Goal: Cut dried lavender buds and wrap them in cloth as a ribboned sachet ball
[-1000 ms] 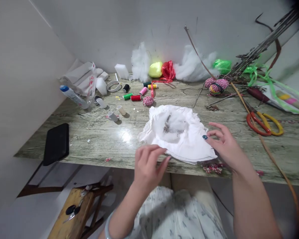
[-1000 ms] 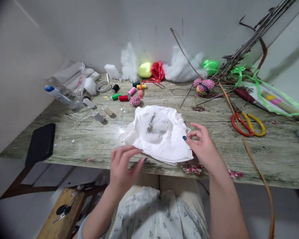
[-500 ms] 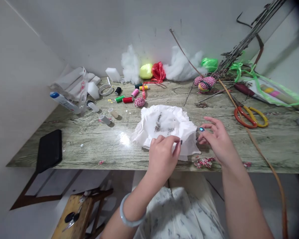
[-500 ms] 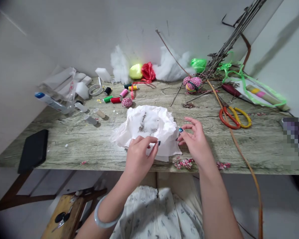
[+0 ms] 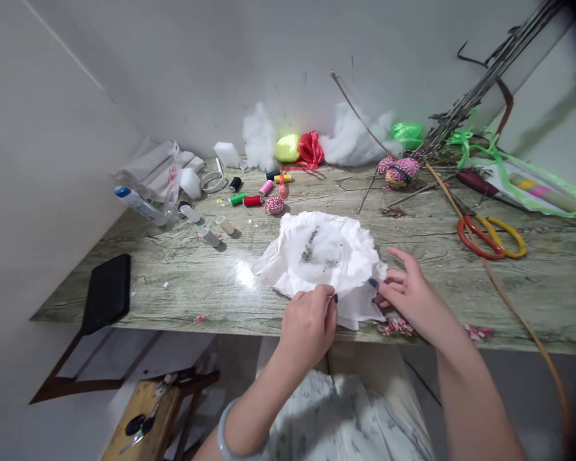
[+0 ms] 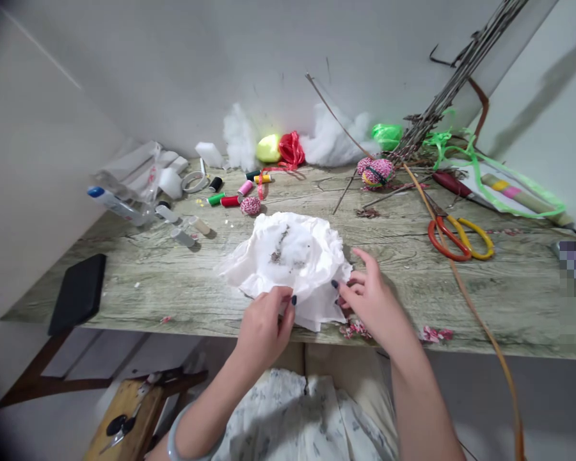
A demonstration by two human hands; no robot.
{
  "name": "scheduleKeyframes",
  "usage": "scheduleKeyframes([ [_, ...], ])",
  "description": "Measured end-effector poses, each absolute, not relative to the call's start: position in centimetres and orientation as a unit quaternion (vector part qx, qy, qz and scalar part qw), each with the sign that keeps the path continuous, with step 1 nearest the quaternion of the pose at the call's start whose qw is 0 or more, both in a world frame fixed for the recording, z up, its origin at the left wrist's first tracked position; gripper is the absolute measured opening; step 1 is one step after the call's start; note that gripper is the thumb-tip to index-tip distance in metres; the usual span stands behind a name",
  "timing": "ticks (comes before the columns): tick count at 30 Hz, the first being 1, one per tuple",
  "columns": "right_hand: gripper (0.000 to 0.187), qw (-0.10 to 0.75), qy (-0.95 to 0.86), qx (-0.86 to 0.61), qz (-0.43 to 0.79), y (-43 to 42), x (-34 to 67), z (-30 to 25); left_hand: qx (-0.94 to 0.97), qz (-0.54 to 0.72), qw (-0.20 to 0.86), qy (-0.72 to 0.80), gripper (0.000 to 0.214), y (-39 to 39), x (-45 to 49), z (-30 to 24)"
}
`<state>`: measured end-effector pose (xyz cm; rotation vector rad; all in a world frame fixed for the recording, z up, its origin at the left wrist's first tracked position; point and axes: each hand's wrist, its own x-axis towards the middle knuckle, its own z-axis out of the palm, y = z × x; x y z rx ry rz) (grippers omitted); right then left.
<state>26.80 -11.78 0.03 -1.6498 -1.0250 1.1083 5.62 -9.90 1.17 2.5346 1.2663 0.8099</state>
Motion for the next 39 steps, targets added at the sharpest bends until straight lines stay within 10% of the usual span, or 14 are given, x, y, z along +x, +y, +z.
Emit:
scheduleKeyframes([
  [20,0.092,0.374,-0.454,-0.734,0.340,-10.3,23.6,0.2,0.854,0.299,0.150,0.399,0.040,-8.6,7.1,2.0],
  [39,0.075,0.285,-0.476,-0.813,0.179,-9.4,24.8,1.3,0.758,0.440,-0.036,0.481,0.006,-5.2,3.5,3.2],
])
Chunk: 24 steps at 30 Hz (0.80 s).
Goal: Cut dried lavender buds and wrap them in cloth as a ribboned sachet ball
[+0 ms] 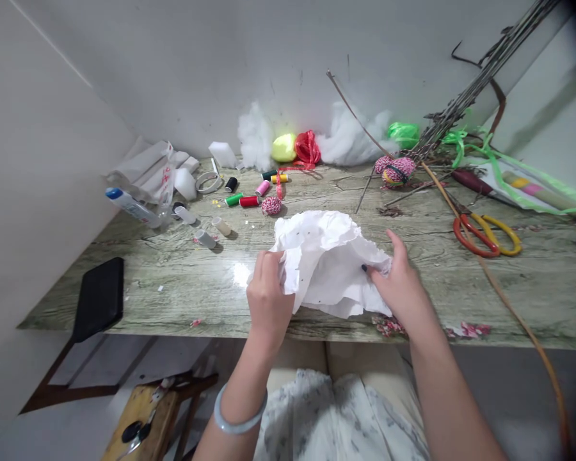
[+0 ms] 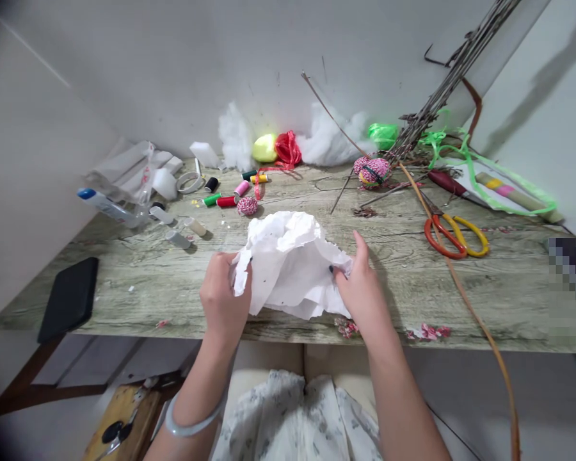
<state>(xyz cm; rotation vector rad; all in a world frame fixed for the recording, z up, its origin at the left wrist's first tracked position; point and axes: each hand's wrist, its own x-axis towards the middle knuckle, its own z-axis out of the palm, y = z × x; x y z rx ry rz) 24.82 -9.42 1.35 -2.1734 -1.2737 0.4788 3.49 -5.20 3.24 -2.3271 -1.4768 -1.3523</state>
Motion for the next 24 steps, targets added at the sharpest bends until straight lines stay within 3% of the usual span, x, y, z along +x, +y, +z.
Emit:
scheduleKeyframes([
  [8,0.076,0.284,-0.512,-0.792,0.174,-8.6,25.1,1.3,-0.790,-0.433,0.030,-0.433,0.014,-5.9,4.9,3.3],
  [13,0.082,0.309,-0.535,-0.764,0.184,-8.5,25.1,1.5,-0.785,-0.445,0.198,-0.382,0.038,-6.8,5.6,1.9],
  [15,0.082,0.315,-0.553,-0.750,0.179,-8.6,25.1,1.6,-0.803,-0.448,0.196,-0.341,0.036,-7.0,5.2,1.1],
  [20,0.085,0.331,-0.527,-0.763,0.177,-9.0,24.9,1.4,-0.897,-0.301,0.093,-0.311,0.018,-7.0,3.7,0.5],
  [24,0.083,0.311,-0.526,-0.768,0.190,-9.0,24.6,1.3,-0.931,-0.198,0.115,-0.283,0.030,-7.1,3.6,2.4],
])
